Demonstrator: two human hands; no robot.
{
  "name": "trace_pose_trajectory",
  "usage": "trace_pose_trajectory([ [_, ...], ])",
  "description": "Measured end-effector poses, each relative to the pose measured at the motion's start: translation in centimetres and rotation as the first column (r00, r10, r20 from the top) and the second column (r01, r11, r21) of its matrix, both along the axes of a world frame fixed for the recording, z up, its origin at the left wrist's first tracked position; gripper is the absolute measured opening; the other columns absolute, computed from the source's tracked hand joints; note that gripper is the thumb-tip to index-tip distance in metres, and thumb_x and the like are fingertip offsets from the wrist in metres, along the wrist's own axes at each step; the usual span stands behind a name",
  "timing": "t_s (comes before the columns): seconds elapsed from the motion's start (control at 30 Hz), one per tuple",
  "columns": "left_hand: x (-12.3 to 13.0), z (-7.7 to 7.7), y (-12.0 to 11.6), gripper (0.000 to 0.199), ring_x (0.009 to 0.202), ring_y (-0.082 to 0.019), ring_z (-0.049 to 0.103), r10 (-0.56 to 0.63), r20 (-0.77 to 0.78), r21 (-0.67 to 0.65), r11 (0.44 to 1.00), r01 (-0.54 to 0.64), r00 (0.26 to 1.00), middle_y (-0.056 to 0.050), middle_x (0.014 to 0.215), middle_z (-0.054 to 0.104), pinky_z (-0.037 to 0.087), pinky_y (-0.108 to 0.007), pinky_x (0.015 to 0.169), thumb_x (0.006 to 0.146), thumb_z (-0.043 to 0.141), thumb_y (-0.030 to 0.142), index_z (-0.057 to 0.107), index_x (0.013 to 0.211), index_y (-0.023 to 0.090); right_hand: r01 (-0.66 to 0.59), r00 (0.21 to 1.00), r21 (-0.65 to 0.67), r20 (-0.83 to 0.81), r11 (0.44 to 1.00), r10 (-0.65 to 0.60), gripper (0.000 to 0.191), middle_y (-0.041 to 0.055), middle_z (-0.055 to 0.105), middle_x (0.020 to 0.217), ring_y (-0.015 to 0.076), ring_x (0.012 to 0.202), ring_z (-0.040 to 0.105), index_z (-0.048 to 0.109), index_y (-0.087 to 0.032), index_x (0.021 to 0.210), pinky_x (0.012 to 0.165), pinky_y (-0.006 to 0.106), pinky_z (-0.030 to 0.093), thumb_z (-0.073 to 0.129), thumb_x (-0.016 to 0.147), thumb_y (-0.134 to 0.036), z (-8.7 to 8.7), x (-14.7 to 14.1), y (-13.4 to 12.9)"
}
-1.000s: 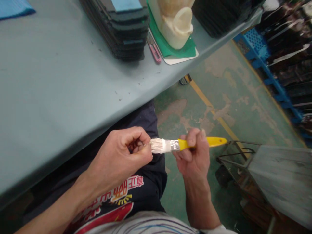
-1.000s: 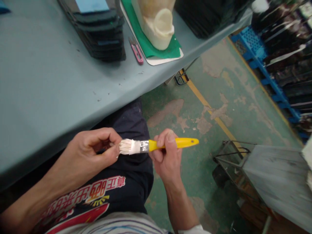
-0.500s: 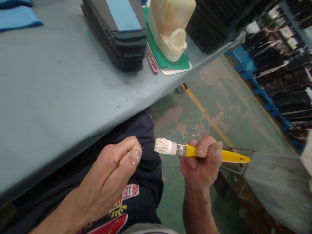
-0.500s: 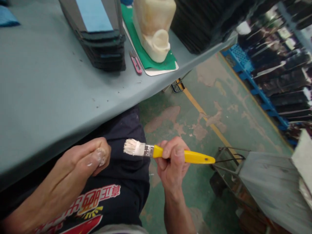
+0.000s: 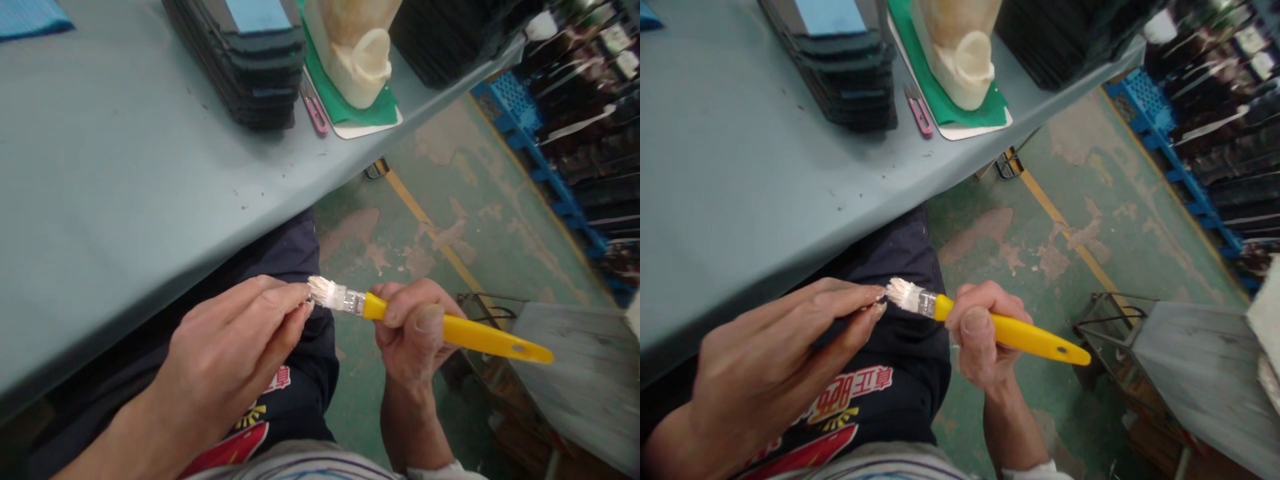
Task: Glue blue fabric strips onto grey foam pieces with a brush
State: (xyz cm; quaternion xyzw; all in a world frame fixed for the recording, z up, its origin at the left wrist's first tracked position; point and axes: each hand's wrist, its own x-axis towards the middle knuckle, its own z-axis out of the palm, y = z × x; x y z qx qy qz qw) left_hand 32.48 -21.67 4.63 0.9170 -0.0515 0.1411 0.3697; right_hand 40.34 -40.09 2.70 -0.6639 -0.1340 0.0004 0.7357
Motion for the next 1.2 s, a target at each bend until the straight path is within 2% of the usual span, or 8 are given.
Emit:
trace_pose_trajectory([
  [0.27,0.4,-0.8,0.0,0.017,0.087,-0.013,0.075,-0.041,-0.022,0.05,0.998,0.042,0.999,-0.003,0.098,0.08,0.057,-0.022,0.089,0.107,0.053,0.012,0.068,0.112,0.017,-0.03,0.999,-0.04,0.022,0.999,0.031,0.035,-0.006,0.043,0.05,0.0118,0.041,0.029,0.073,-0.028,0.076,0.046,0.031,0.028,0.068,0.105,-0.047,-0.5,-0.6,-0.7],
  [0.5,0.7,-1.0,-0.2,0.023,0.071,-0.015,0.068,-0.037,-0.023,0.09,0.995,0.038,0.999,-0.001,0.081,0.073,0.052,-0.027,0.07,0.105,0.048,0.013,0.069,0.097,0.018,-0.028,0.999,-0.053,0.017,0.998,0.029,0.034,-0.0061,0.041,0.051,0.0128,0.042,0.03,0.075,-0.029,0.078,0.048,0.033,0.031,0.069,0.104,-0.05,-0.4,-0.8,-0.6],
  [0.7,1.2,-0.7,0.0,0.019,0.058,-0.01,0.062,0.189,-0.071,-0.043,0.98,-0.193,0.979,0.006,0.07,0.068,0.05,-0.023,0.061,0.093,0.055,0.012,0.063,0.082,0.025,0.108,0.99,0.096,-0.105,0.99,-0.098,0.048,-0.0088,0.035,0.042,0.0095,0.036,0.023,0.063,-0.026,0.063,0.041,0.029,0.02,0.079,0.095,-0.058,1.3,-0.2,0.1],
  [0.77,1.2,-0.4,0.0,0.015,0.058,-0.009,0.063,0.204,-0.11,-0.12,0.969,-0.216,0.973,0.009,0.071,0.07,0.053,-0.022,0.062,0.093,0.058,0.016,0.064,0.084,0.027,0.141,0.977,0.125,-0.181,0.982,-0.117,0.05,-0.0092,0.031,0.044,0.009,0.037,0.02,0.062,-0.026,0.062,0.038,0.027,0.016,0.081,0.093,-0.06,1.3,0.1,0.1],
  [0.87,1.0,0.0,-0.2,0.013,0.066,-0.01,0.07,0.106,-0.107,-0.163,0.979,-0.123,0.989,0.008,0.079,0.076,0.056,-0.019,0.067,0.097,0.059,0.019,0.068,0.093,0.027,0.147,0.973,0.082,-0.192,0.986,-0.129,0.051,-0.0083,0.032,0.049,0.0083,0.039,0.021,0.061,-0.025,0.062,0.036,0.023,0.017,0.078,0.095,-0.061,0.7,0.4,-0.1],
  [1.0,0.8,0.1,-0.5,0.015,0.077,-0.011,0.073,-0.009,-0.055,-0.093,0.996,0.004,0.998,0.002,0.089,0.078,0.057,-0.019,0.077,0.103,0.054,0.017,0.068,0.102,0.023,0.122,0.983,0.045,-0.145,0.991,-0.115,0.049,-0.0076,0.035,0.048,0.0085,0.039,0.025,0.063,-0.025,0.064,0.04,0.025,0.021,0.078,0.096,-0.059,0.3,0.1,0.0],
  [1.1,0.9,-0.1,-0.4,0.015,0.081,-0.013,0.073,-0.036,-0.036,-0.037,0.999,0.035,0.999,0.0,0.092,0.078,0.057,-0.021,0.083,0.105,0.053,0.015,0.068,0.106,0.02,0.084,0.987,0.032,-0.138,0.996,-0.079,0.047,-0.0071,0.04,0.047,0.0093,0.039,0.029,0.065,-0.026,0.066,0.042,0.026,0.024,0.077,0.097,-0.059,0.3,-0.1,0.0],
  [1.2,1.1,-0.4,-0.3,0.018,0.08,-0.014,0.072,-0.052,-0.037,-0.004,0.999,0.052,0.998,-0.001,0.092,0.077,0.056,-0.023,0.08,0.106,0.051,0.016,0.068,0.107,0.019,0.036,0.995,0.021,-0.096,0.999,-0.034,0.044,-0.0068,0.044,0.048,0.0094,0.04,0.032,0.067,-0.026,0.069,0.043,0.027,0.027,0.075,0.1,-0.056,0.3,-0.1,-0.2],
])
